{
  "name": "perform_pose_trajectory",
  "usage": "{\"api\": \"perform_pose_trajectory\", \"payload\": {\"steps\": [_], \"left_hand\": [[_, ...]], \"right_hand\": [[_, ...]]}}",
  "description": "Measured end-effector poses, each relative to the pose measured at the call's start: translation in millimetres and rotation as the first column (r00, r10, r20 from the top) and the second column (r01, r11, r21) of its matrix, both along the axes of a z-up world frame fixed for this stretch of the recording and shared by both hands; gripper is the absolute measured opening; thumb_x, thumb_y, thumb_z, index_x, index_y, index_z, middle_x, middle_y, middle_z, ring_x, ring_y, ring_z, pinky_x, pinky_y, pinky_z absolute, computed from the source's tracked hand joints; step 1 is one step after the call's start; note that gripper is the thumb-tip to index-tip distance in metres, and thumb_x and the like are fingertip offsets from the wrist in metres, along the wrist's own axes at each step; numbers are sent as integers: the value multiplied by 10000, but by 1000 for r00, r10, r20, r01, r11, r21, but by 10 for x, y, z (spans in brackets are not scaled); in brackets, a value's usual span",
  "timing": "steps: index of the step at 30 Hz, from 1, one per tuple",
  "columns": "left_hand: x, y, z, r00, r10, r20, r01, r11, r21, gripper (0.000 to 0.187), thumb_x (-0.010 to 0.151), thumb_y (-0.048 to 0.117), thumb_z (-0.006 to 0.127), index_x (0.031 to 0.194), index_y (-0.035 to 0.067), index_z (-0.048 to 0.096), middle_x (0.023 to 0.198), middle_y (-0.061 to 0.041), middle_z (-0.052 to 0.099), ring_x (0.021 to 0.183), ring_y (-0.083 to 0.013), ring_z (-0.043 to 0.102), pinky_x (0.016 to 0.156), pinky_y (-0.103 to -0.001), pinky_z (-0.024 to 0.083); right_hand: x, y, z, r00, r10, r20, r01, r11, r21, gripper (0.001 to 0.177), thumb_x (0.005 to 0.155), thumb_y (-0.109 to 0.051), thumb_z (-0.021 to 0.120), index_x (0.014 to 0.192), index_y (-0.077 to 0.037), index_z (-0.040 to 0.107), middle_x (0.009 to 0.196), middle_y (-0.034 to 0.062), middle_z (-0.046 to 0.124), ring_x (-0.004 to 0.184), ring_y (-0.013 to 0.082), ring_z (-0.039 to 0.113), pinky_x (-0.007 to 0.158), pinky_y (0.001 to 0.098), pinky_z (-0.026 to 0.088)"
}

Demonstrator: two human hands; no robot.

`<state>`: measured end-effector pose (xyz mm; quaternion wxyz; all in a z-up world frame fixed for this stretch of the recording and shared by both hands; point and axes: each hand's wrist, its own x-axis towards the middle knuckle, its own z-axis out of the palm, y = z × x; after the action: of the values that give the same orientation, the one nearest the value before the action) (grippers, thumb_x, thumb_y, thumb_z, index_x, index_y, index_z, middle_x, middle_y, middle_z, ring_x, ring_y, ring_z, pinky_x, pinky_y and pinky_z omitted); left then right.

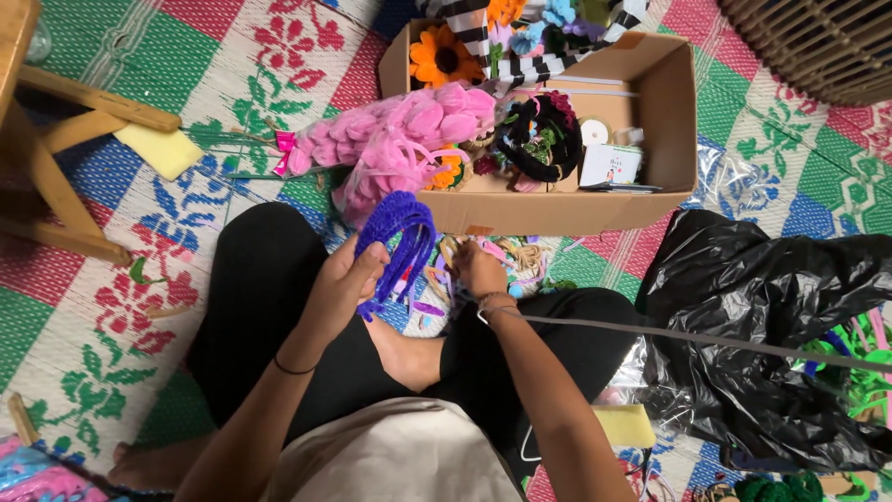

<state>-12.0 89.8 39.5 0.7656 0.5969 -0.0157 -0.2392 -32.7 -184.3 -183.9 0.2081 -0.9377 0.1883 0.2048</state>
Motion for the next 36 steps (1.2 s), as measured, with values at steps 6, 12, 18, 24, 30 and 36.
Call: {"api": "perform_pose_trajectory", "payload": {"steps": [6,12,18,24,30,36], "left_hand": [[8,-37,-52,1000,10,-9,-9,999,35,290,1078,261,523,958,7,595,595,50,376,417,24,289,383,-143,232],[-11,-130,-19,999,39,-17,-37,997,60,307,1072,302,521,975,23,607,616,39,416,427,12,330,391,-145,265],[-58,-286,-243,997,11,77,-23,986,165,263,983,289,688,1082,58,611,822,-69,648,672,-123,588,592,-253,509],[-141,-552,-263,983,8,182,-32,991,131,395,853,147,833,1099,0,561,970,-84,650,842,-139,589,785,-312,547],[-88,-560,73,978,69,197,-92,990,111,182,880,14,746,992,5,604,822,-111,686,784,-187,656,756,-338,573],[-162,-630,-10,994,92,54,-89,994,-60,269,864,103,815,1027,55,607,866,-28,682,814,-103,638,770,-287,571]], "right_hand": [[-6,-107,-79,966,-195,172,125,929,348,137,871,-255,728,994,-195,740,997,136,768,1054,392,707,927,501,558],[-65,41,829,810,-585,-35,285,342,895,213,819,-88,809,986,-5,707,726,60,653,646,160,669,543,230,522],[-270,112,1392,885,-465,-32,79,82,993,134,884,-52,740,948,10,640,743,106,657,711,195,691,583,244,533],[-377,359,1876,942,-323,90,-17,221,975,120,855,-39,771,921,30,699,714,116,711,675,138,661,620,244,508],[-433,301,1698,839,-532,113,-49,133,990,129,883,-15,749,978,21,669,819,158,698,780,218,680,677,287,536],[-407,458,1956,735,-670,-104,-115,-275,955,108,980,-190,676,966,-99,619,966,112,714,989,217,685,883,323,517]]}}
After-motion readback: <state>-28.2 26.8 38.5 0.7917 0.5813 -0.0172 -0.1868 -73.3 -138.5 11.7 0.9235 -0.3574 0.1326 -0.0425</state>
